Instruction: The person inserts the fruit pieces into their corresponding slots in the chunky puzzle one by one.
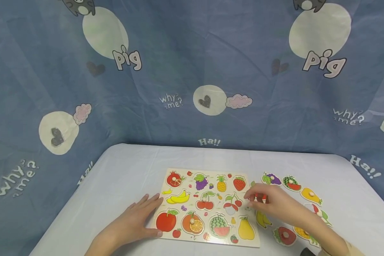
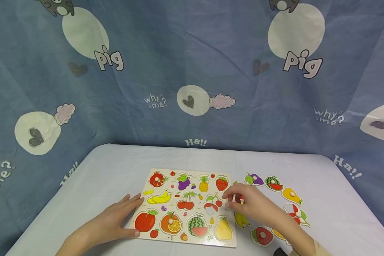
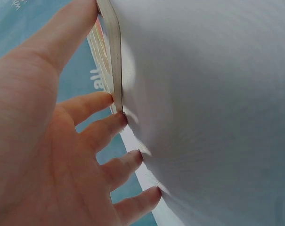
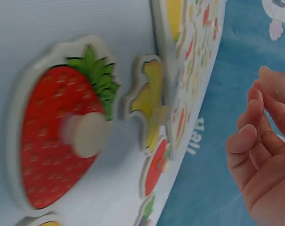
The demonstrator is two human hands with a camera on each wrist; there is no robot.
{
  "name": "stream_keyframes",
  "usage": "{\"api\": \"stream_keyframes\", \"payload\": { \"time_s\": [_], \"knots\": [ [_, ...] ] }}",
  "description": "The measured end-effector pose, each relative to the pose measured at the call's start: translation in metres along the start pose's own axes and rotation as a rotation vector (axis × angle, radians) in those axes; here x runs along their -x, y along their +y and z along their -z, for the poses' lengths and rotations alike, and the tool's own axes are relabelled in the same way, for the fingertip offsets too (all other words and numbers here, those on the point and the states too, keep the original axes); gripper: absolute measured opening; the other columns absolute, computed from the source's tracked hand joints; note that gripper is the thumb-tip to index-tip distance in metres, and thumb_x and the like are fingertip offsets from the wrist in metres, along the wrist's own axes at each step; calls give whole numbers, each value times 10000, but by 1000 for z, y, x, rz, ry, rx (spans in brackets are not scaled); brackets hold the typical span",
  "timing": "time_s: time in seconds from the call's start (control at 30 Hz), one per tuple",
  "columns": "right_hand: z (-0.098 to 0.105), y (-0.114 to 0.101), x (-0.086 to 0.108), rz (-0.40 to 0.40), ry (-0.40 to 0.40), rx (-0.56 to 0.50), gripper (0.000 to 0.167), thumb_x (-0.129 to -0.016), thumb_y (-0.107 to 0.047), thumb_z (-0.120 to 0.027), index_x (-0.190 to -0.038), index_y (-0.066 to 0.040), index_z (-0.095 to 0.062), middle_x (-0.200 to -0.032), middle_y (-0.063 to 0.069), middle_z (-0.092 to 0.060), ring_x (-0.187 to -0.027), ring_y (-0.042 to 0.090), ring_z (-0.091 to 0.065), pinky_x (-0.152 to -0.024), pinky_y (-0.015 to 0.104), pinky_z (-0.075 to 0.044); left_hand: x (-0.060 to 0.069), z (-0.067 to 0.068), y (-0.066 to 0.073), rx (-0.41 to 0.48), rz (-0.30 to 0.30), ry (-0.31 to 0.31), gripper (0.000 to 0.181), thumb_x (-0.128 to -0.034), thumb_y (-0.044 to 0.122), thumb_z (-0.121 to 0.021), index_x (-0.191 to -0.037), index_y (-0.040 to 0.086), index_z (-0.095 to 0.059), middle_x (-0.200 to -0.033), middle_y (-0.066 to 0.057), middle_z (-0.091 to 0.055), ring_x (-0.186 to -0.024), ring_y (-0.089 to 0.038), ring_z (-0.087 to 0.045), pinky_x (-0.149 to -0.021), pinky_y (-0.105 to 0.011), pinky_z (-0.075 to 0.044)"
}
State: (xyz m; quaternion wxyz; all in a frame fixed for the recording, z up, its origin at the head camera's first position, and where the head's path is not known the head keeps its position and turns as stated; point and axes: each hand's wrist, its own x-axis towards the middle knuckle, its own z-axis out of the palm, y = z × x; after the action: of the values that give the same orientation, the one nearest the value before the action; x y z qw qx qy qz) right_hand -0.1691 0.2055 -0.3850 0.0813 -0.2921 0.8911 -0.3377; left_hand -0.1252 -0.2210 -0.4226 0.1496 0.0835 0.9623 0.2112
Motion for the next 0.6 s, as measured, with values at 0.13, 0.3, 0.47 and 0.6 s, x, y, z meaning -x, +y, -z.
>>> {"api": "stream_keyframes", "payload": {
  "time_s": [0.13,0.3,0.47,0.6],
  "knots": [
    [0,5,7,-13,9,10,138,-918,-248,-714,-1054,-236,-704,-942,-130,-642,-812,71,-549,-654,239,-496,0,0,0,-2,9,1,971,-642,529,-865,-1464,177,-487,-1531,-42,-410,-1445,-361,-250,-1104,-664,-204],
    [-2,8,15,-66,26,9,159,-902,-300,-727,-1053,-251,-712,-905,-150,-640,-798,64,-550,-625,235,-489,0,0,1,2,21,6,972,-635,524,-870,-1461,179,-491,-1531,-43,-410,-1444,-364,-248,-1107,-658,-206],
    [-3,13,21,-112,22,-15,163,-894,-306,-732,-1045,-247,-706,-888,-152,-635,-798,74,-550,-634,236,-489,1,0,1,6,25,6,968,-640,518,-871,-1463,181,-489,-1534,-40,-405,-1446,-361,-244,-1108,-658,-202],
    [-4,18,26,-158,3,-48,159,-895,-316,-729,-1039,-251,-704,-886,-126,-644,-805,100,-563,-643,240,-497,1,0,1,11,23,1,970,-642,519,-869,-1465,177,-486,-1534,-44,-404,-1446,-362,-243,-1106,-664,-197]
  ]
}}
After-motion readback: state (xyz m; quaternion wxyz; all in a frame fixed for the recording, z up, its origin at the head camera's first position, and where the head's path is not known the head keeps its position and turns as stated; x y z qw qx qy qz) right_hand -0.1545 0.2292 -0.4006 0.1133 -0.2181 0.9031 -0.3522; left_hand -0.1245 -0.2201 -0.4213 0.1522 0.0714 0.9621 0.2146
